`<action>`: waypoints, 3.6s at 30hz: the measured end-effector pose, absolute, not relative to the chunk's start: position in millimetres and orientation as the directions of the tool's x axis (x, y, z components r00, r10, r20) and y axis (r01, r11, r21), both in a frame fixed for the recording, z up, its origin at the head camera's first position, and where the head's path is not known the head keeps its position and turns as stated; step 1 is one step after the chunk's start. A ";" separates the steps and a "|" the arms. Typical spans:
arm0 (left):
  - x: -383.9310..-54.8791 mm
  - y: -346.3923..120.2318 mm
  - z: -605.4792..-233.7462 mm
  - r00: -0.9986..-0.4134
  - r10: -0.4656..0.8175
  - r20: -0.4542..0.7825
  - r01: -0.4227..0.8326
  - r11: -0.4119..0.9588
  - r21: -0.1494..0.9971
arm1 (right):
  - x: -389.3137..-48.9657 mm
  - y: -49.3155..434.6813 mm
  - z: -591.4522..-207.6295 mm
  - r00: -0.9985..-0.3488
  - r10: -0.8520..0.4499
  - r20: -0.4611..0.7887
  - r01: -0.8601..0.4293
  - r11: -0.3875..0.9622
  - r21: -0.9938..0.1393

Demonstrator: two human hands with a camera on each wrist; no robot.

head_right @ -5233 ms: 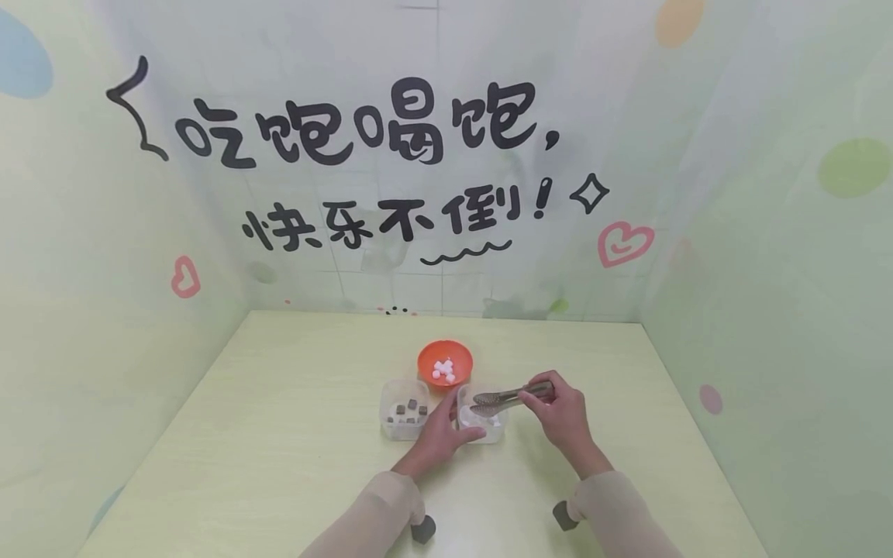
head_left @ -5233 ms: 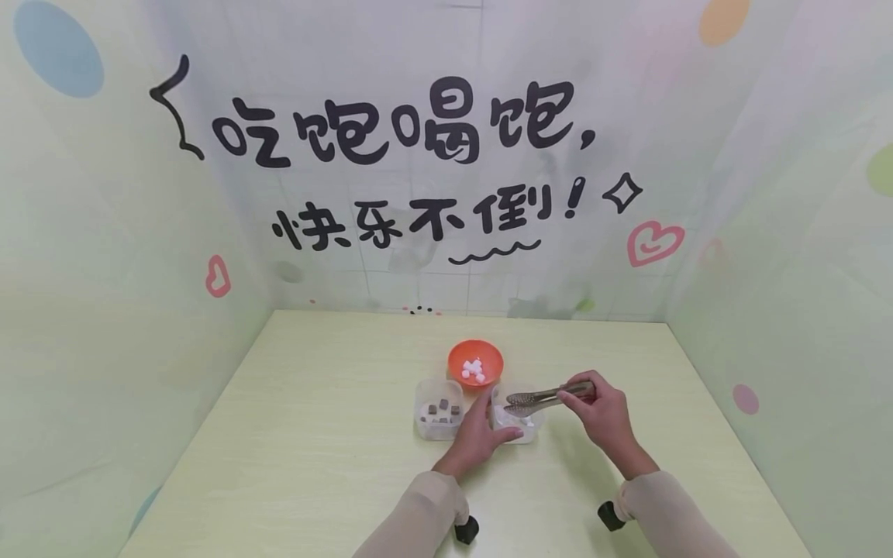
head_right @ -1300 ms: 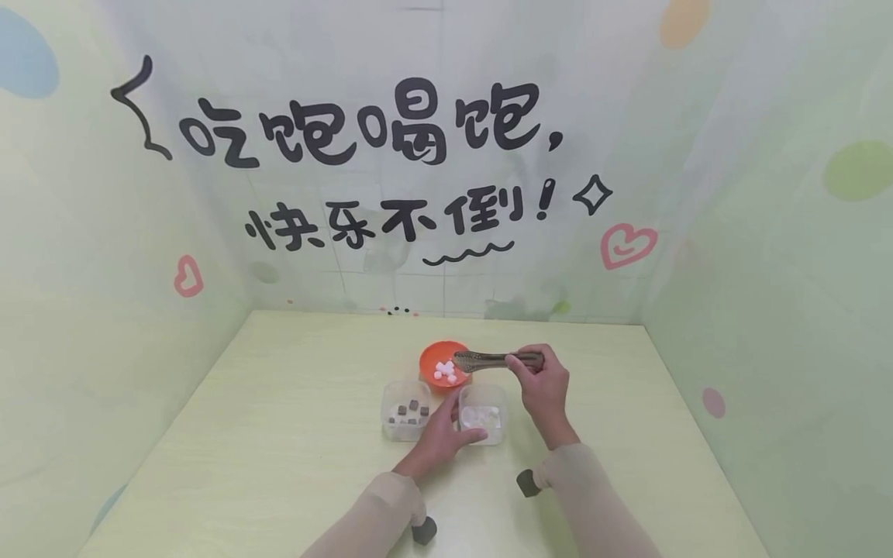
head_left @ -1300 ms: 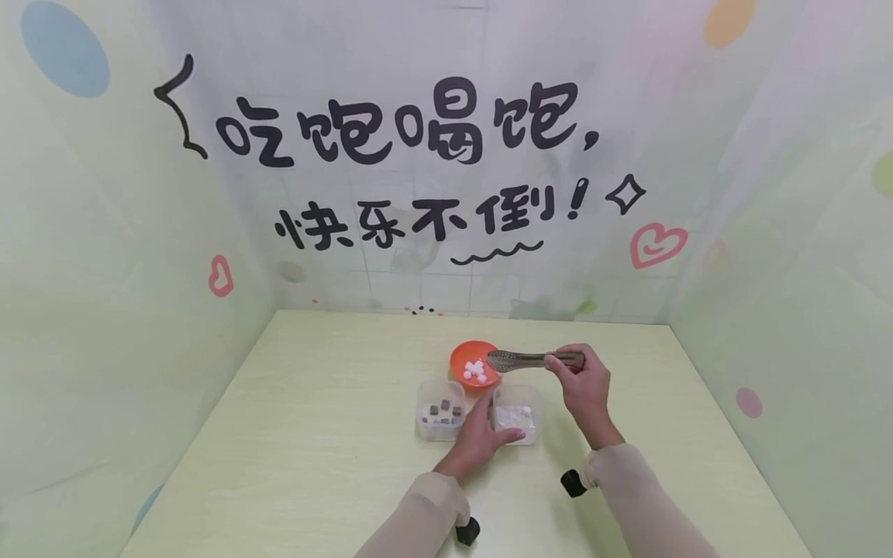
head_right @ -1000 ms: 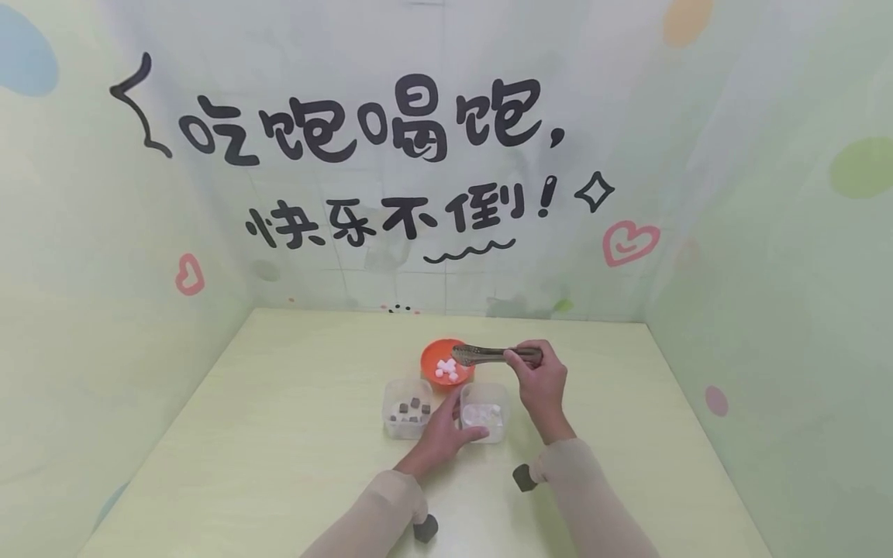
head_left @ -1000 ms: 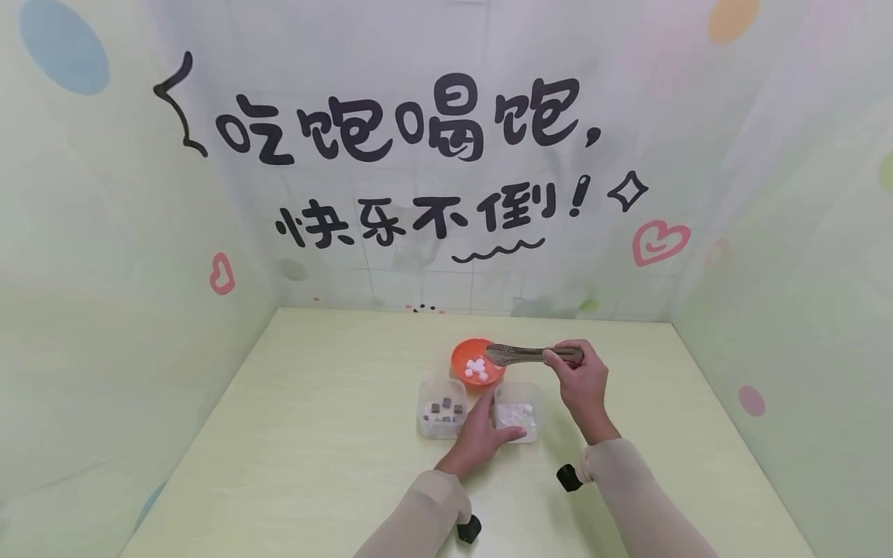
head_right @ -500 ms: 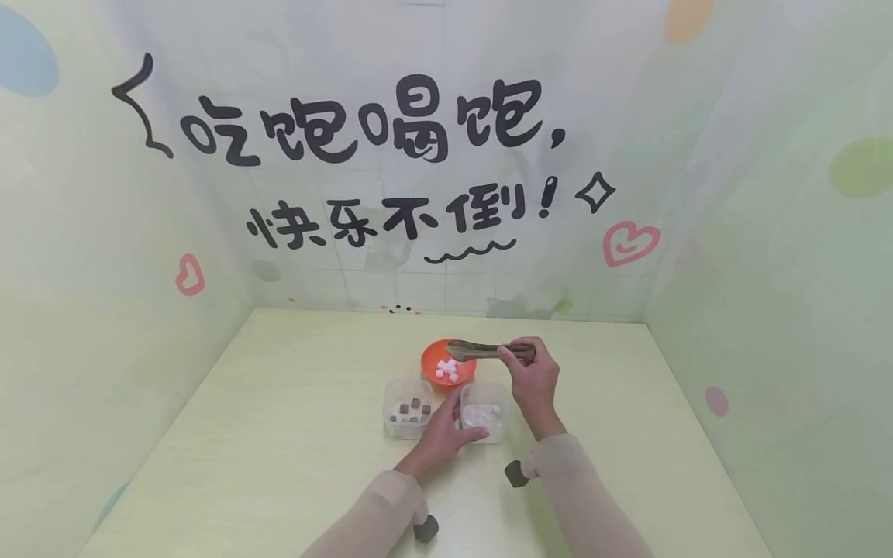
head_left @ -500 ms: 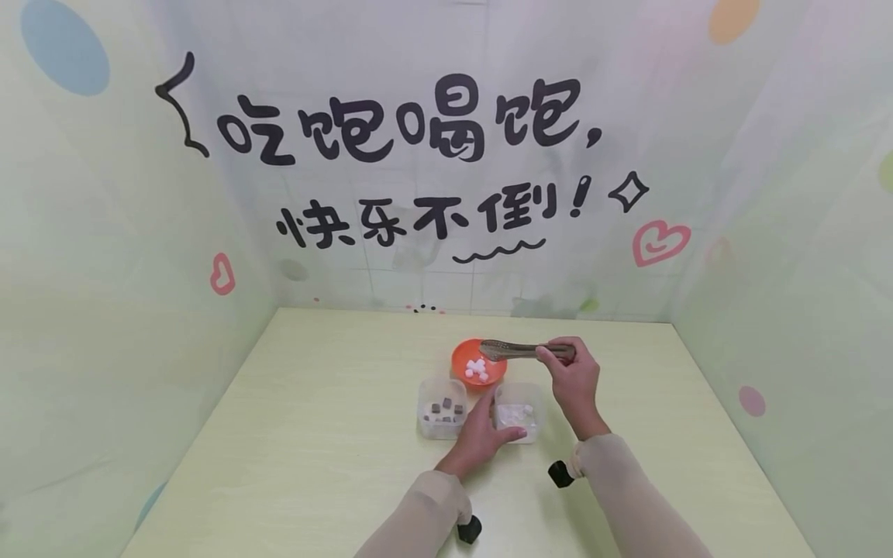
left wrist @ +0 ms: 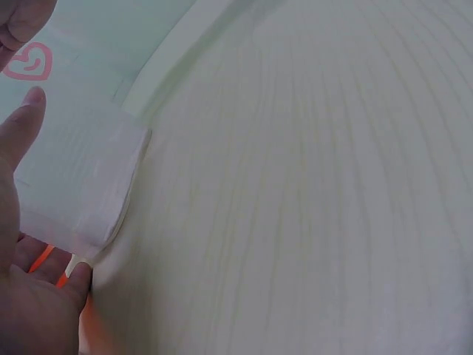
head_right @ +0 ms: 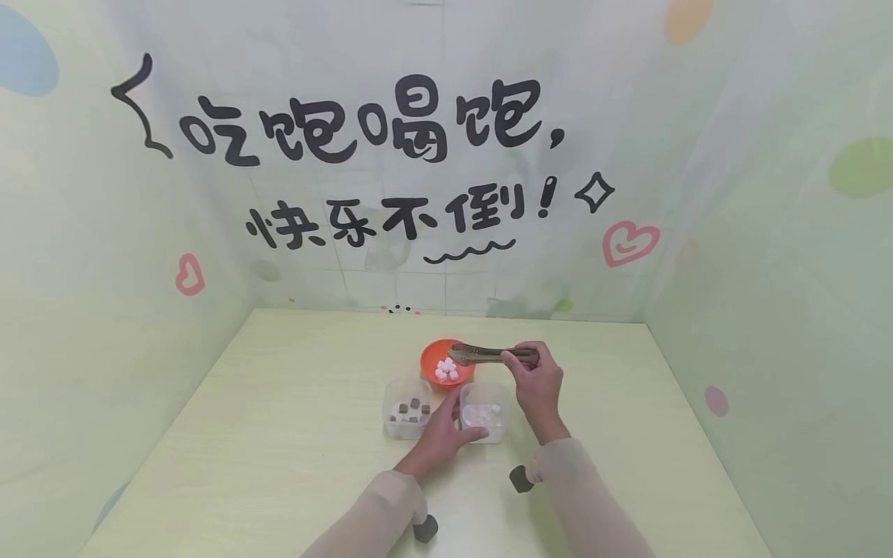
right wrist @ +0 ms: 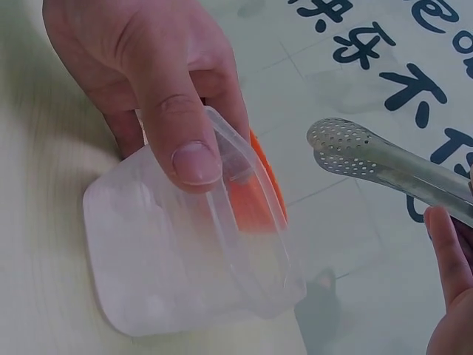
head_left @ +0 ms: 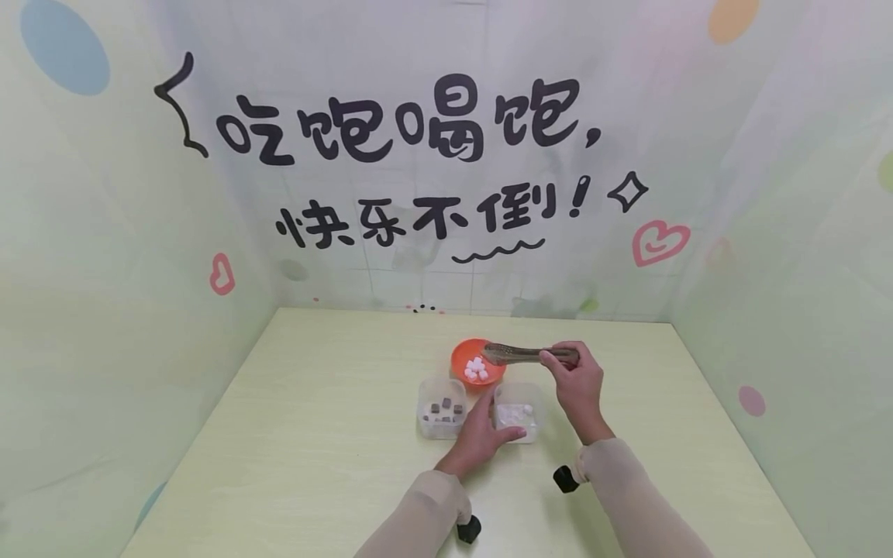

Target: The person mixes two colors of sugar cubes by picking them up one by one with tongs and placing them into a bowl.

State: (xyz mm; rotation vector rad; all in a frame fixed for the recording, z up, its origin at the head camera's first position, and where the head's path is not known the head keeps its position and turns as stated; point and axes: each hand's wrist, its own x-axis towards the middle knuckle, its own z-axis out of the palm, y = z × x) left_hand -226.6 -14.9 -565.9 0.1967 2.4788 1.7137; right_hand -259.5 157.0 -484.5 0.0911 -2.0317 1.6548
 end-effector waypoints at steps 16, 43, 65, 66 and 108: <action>-226.5 -15.2 -566.5 -0.985 0.173 -0.017 0.046 0.354 0.934 | -223.4 161.5 -454.0 -0.896 0.229 0.379 -0.315 0.273 -0.909; -226.4 -15.5 -567.3 -0.984 0.179 0.007 0.067 0.335 0.940 | -195.9 191.3 -462.7 -0.901 0.152 0.406 -0.319 0.401 -0.859; -227.8 -15.5 -568.7 -0.980 0.200 0.019 0.084 0.320 0.944 | -219.0 204.0 -510.0 -0.847 -0.017 0.532 -0.467 0.503 -0.728; -227.7 -15.4 -568.5 -0.980 0.200 0.021 0.085 0.320 0.944 | -219.0 203.2 -510.1 -0.845 -0.021 0.535 -0.469 0.510 -0.721; -226.4 -16.3 -566.8 -0.979 0.204 0.020 0.089 0.333 0.939 | -218.6 184.5 -499.1 -0.908 -0.083 0.410 -0.361 0.651 -0.668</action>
